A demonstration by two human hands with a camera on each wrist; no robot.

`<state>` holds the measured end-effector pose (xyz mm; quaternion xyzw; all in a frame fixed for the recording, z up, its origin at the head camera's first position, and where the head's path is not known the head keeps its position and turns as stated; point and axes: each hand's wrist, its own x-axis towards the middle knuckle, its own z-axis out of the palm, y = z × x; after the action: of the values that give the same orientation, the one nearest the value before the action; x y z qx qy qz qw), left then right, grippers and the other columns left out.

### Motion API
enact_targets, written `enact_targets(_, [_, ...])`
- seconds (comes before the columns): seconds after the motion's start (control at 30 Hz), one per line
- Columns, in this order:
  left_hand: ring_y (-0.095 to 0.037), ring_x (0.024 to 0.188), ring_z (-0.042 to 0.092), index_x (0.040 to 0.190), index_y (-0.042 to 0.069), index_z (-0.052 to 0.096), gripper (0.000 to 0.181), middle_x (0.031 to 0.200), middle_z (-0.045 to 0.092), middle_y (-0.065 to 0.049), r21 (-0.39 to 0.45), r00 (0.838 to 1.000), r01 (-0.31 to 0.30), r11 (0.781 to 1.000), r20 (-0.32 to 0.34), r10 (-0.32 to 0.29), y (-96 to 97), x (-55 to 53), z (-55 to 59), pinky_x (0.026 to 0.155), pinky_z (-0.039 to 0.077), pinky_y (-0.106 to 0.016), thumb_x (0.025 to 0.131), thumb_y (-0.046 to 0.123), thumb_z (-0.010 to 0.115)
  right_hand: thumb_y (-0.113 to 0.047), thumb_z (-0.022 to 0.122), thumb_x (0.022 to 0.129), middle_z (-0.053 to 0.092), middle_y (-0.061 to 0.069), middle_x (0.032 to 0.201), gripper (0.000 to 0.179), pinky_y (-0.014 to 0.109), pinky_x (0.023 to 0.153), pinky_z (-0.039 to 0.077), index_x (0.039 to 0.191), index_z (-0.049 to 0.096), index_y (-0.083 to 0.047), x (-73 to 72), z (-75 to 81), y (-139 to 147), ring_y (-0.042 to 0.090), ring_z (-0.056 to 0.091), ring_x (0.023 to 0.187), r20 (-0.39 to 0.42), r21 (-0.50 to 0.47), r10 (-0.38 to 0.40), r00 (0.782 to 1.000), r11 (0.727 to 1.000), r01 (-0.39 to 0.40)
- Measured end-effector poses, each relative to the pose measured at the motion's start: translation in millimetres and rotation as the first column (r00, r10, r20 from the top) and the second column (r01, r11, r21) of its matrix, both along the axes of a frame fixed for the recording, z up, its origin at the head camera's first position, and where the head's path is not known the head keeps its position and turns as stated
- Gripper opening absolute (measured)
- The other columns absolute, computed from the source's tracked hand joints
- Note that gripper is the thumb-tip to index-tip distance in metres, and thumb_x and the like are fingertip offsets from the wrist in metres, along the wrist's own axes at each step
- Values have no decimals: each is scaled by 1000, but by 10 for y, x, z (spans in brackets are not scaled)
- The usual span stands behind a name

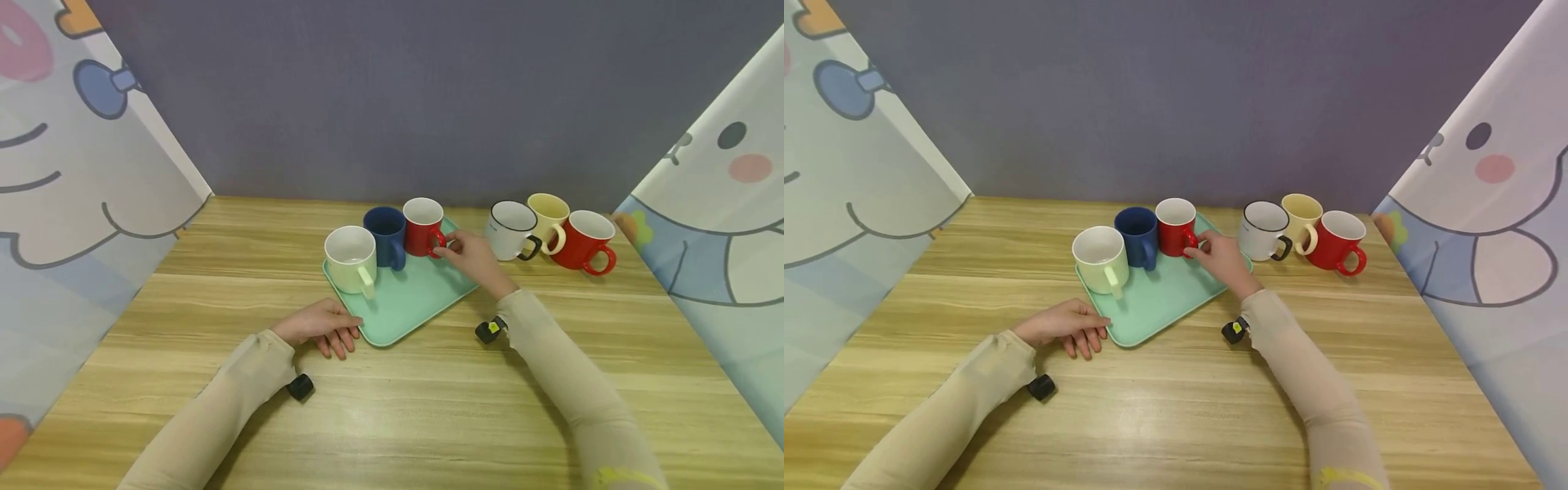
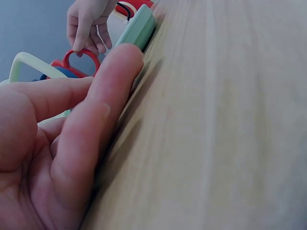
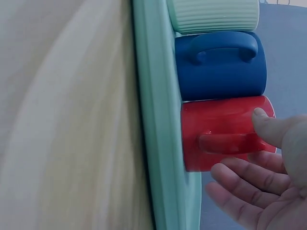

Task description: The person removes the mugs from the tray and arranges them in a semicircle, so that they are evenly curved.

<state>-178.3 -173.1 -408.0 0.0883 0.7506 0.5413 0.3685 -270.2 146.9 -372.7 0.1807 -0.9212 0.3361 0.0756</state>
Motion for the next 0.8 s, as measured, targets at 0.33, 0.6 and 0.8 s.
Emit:
enact_targets(0.33, [-15, 56, 69, 89, -3, 67, 33, 72, 71, -10, -2, 1000, -14, 1000, -3, 14, 7, 22, 0, 43, 50, -21, 102, 26, 56, -22, 73, 93, 73, 19, 91, 29, 35, 68, 51, 103, 67, 4, -83, -6, -93, 30, 69, 83, 37, -70, 3, 999, 998, -1])
enact_targets(0.6, [-15, 57, 69, 90, -3, 67, 33, 73, 71, -9, -10, 1000, -24, 1000, -4, 24, 12, 28, 1, 43, 50, -21, 102, 26, 56, -19, 72, 93, 73, 20, 93, 26, 33, 68, 50, 100, 68, 5, -92, -14, -111, 32, 69, 86, 53, -125, -11, 999, 992, 17])
enact_targets(0.8, [-15, 56, 69, 90, -3, 67, 33, 73, 71, -9, -4, 1000, -23, 1000, -9, 23, 16, 37, 13, 43, 50, -21, 102, 26, 55, -15, 71, 93, 73, 20, 90, 22, 25, 67, 49, 98, 68, 7, -102, -5, -110, 28, 70, 81, 101, -192, -1, 995, 981, 20])
